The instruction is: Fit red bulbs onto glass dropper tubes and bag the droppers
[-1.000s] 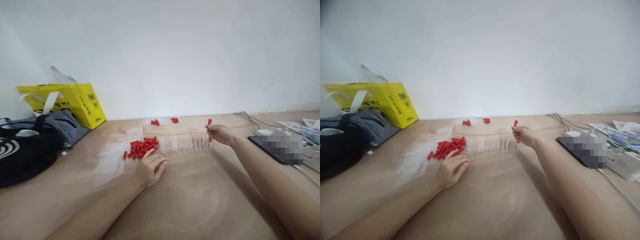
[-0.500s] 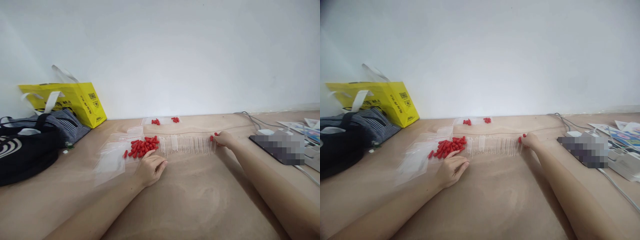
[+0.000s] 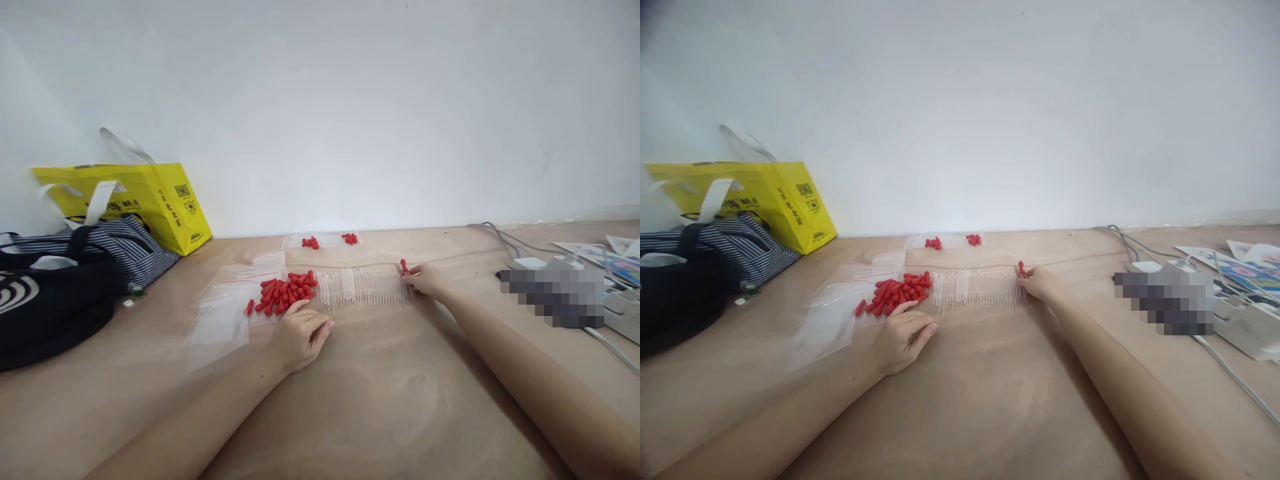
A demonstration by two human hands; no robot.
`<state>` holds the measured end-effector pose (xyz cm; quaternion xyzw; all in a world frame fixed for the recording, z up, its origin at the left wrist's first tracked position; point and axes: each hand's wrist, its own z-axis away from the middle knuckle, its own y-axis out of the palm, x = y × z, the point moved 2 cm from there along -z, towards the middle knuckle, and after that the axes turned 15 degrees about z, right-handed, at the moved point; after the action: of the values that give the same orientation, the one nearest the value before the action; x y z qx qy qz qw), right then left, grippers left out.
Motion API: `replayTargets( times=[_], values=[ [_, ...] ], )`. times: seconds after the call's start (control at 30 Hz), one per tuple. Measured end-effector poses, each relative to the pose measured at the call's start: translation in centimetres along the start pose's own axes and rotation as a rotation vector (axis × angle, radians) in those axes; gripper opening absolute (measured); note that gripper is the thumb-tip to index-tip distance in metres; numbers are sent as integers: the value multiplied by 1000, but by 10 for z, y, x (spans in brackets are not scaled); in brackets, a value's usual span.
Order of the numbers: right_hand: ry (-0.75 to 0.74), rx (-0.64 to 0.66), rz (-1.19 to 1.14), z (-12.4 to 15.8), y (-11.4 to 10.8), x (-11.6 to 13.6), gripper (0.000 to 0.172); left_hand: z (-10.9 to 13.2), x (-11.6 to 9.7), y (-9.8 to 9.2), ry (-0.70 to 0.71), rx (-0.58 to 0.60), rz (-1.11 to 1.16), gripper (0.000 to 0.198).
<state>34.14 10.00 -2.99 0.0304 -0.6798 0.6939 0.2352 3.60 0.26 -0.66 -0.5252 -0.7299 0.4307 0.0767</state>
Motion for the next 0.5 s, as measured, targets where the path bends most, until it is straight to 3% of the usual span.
replayTargets(
  times=[0.27,0.5],
  values=[
    [-53,-35,-30,-4,10,18,19,0,0,1,3,-1,-16,19],
    [-57,-12,-92,-6,13,14,24,1,1,1,-4,6,-19,20]
  ],
)
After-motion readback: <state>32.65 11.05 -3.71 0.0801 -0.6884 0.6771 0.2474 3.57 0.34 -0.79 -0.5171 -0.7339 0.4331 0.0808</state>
